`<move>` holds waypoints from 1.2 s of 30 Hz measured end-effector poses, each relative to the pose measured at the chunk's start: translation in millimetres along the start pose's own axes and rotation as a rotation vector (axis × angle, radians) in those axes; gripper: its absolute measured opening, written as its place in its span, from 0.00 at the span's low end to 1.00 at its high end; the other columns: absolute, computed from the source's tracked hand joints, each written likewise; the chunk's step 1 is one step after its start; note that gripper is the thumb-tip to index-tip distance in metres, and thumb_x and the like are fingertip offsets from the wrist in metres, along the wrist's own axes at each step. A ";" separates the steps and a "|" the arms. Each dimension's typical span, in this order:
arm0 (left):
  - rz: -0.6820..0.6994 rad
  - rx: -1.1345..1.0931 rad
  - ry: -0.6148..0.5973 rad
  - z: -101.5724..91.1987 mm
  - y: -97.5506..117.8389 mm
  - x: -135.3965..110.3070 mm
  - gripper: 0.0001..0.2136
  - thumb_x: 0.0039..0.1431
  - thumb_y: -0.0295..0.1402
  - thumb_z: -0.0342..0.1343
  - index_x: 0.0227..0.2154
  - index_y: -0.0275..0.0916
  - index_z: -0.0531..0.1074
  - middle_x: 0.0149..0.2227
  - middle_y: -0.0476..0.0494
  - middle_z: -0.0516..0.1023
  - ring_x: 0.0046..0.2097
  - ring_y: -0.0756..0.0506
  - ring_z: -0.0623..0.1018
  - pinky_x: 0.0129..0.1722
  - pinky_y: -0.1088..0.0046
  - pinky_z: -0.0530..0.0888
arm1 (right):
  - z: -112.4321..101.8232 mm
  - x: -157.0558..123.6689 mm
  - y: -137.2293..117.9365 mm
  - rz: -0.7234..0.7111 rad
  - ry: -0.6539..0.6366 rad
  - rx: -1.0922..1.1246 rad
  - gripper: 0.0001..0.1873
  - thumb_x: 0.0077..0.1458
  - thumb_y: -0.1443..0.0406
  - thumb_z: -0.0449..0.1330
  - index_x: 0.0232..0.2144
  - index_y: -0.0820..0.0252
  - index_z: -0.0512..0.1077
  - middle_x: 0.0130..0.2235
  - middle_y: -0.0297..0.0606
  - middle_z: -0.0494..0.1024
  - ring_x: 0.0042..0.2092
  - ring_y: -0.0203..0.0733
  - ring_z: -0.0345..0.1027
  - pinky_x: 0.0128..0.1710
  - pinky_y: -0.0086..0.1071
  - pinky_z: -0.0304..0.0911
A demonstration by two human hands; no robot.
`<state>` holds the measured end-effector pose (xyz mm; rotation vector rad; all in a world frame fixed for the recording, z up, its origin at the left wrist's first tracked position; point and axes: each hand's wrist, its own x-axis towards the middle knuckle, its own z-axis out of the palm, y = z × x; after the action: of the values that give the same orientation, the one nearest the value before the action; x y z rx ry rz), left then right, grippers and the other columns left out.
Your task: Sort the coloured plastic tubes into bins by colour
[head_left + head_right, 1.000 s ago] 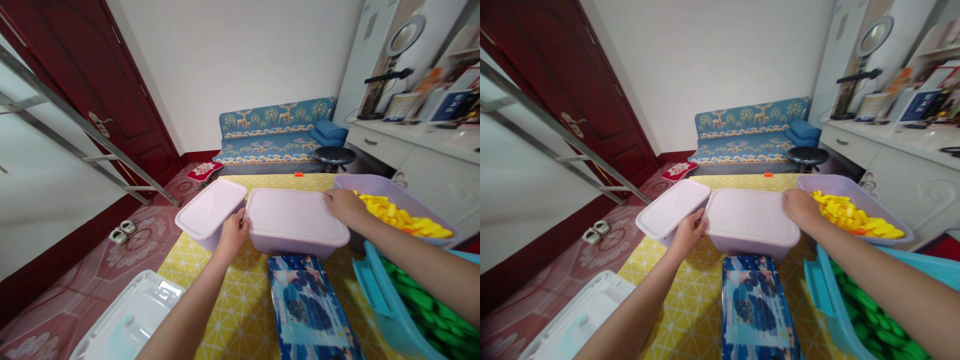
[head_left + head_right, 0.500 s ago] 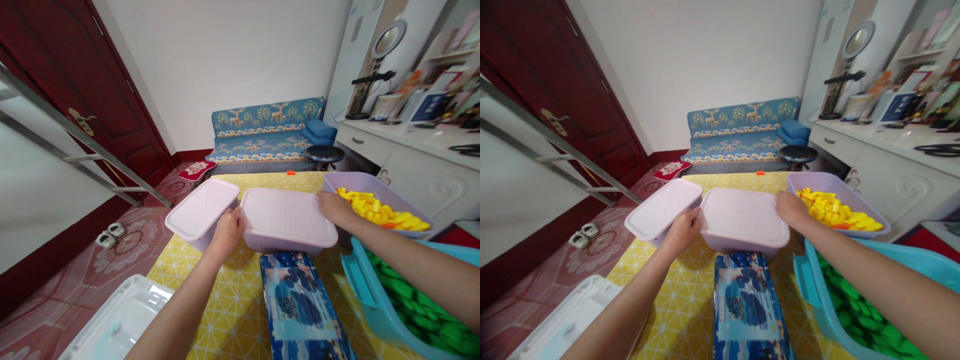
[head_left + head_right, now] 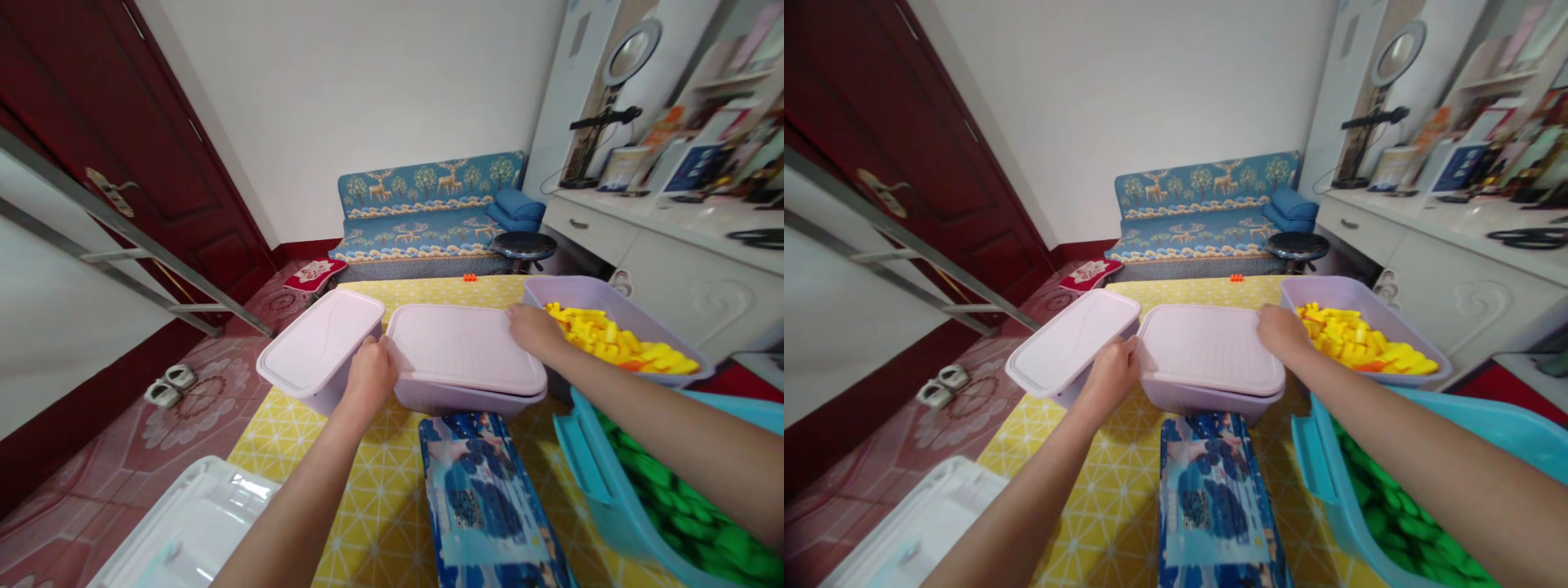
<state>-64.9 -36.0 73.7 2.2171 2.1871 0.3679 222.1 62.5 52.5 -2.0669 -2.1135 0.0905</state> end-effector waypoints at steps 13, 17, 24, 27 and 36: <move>-0.015 0.000 -0.026 3.0 -1.1 -10.1 0.14 0.60 0.23 0.42 0.46 0.32 0.66 0.41 0.34 0.72 0.39 0.42 0.77 0.38 0.69 0.71 | 9.1 -34.7 -5.1 -0.258 0.190 0.088 0.27 0.62 0.59 0.43 0.56 0.73 0.61 0.61 0.56 0.60 0.60 0.54 0.57 0.58 0.44 0.55; -0.011 -0.001 -0.025 5.0 -1.6 -10.2 0.14 0.60 0.24 0.41 0.47 0.33 0.65 0.42 0.35 0.71 0.38 0.42 0.78 0.37 0.69 0.72 | 6.1 -42.1 -11.8 -0.213 0.148 0.110 0.30 0.63 0.55 0.40 0.57 0.72 0.60 0.58 0.55 0.64 0.59 0.53 0.59 0.56 0.43 0.58; 0.008 -0.038 -0.012 10.3 -4.1 -12.5 0.12 0.62 0.25 0.40 0.45 0.34 0.65 0.42 0.35 0.70 0.38 0.42 0.77 0.37 0.68 0.72 | -3.4 -43.3 -23.0 -0.111 0.087 -0.068 0.34 0.61 0.47 0.41 0.57 0.68 0.60 0.54 0.57 0.69 0.52 0.57 0.67 0.49 0.44 0.62; 0.018 -0.061 0.003 11.5 -5.5 -14.3 0.13 0.62 0.25 0.40 0.46 0.34 0.64 0.43 0.35 0.71 0.39 0.43 0.77 0.39 0.68 0.71 | -1.3 -42.6 -21.4 -0.130 0.080 -0.068 0.35 0.61 0.47 0.39 0.58 0.68 0.59 0.56 0.57 0.67 0.55 0.56 0.64 0.50 0.44 0.61; 0.015 -0.015 0.057 -7.8 -12.9 -14.2 0.12 0.64 0.30 0.41 0.40 0.35 0.69 0.39 0.37 0.73 0.40 0.42 0.77 0.40 0.69 0.71 | -0.4 -37.3 -11.9 -0.223 0.099 -0.115 0.37 0.61 0.48 0.41 0.60 0.73 0.56 0.61 0.57 0.61 0.60 0.57 0.57 0.57 0.48 0.55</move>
<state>-79.0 -50.9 76.8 2.2436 2.1888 0.4512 210.9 25.0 51.7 -1.8360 -2.3181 -0.1642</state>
